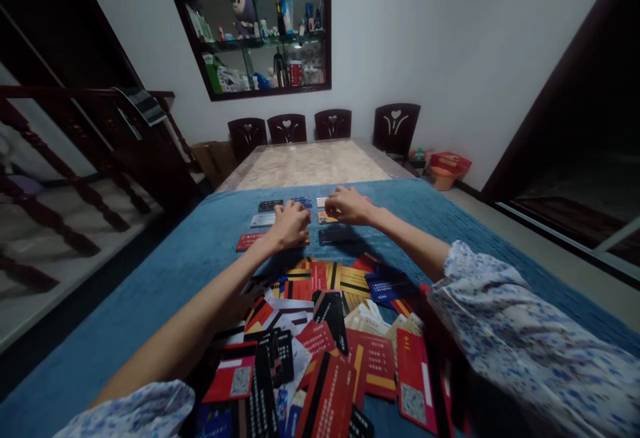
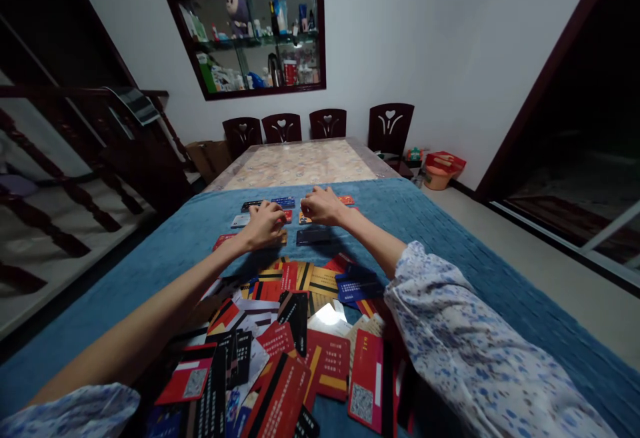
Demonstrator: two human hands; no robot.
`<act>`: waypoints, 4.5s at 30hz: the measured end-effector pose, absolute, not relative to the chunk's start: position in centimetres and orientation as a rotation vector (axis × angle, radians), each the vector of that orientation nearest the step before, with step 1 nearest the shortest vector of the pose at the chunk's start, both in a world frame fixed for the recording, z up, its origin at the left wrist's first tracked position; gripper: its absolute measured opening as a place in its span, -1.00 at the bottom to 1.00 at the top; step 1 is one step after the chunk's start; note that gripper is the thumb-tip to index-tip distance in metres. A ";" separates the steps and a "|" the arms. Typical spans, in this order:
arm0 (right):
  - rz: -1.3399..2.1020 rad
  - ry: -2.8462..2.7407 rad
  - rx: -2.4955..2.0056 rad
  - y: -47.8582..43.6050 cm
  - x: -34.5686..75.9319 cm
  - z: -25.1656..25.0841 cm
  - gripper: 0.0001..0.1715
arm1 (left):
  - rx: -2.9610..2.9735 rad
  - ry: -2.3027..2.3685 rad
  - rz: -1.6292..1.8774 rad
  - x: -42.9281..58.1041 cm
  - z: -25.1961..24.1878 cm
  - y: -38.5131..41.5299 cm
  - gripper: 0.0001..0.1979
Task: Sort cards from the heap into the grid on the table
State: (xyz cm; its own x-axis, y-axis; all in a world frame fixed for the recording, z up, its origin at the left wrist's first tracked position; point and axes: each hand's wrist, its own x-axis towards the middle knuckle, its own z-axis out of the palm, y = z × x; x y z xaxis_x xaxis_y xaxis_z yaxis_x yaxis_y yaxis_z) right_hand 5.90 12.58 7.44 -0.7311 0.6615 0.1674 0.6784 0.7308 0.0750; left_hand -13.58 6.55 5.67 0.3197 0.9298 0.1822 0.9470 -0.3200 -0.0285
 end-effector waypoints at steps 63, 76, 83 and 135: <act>0.216 -2.941 -0.538 0.6 2.7 3.4 -0.55 | -2.468 -1.919 -0.441 -15.6 2.5 -7.4 -0.84; 0.095 -2.948 -0.306 1.8 3.9 3.7 -0.65 | -2.500 -1.904 -0.506 -14.8 2.7 -7.8 -0.74; 0.064 -2.950 -0.468 2.9 5.5 4.1 -0.73 | -2.530 -1.888 -0.465 -14.1 2.6 -8.1 -0.73; -0.056 -2.702 -0.530 4.3 5.5 2.9 -0.76 | -2.361 -1.975 -0.825 -14.3 1.8 -6.6 -0.69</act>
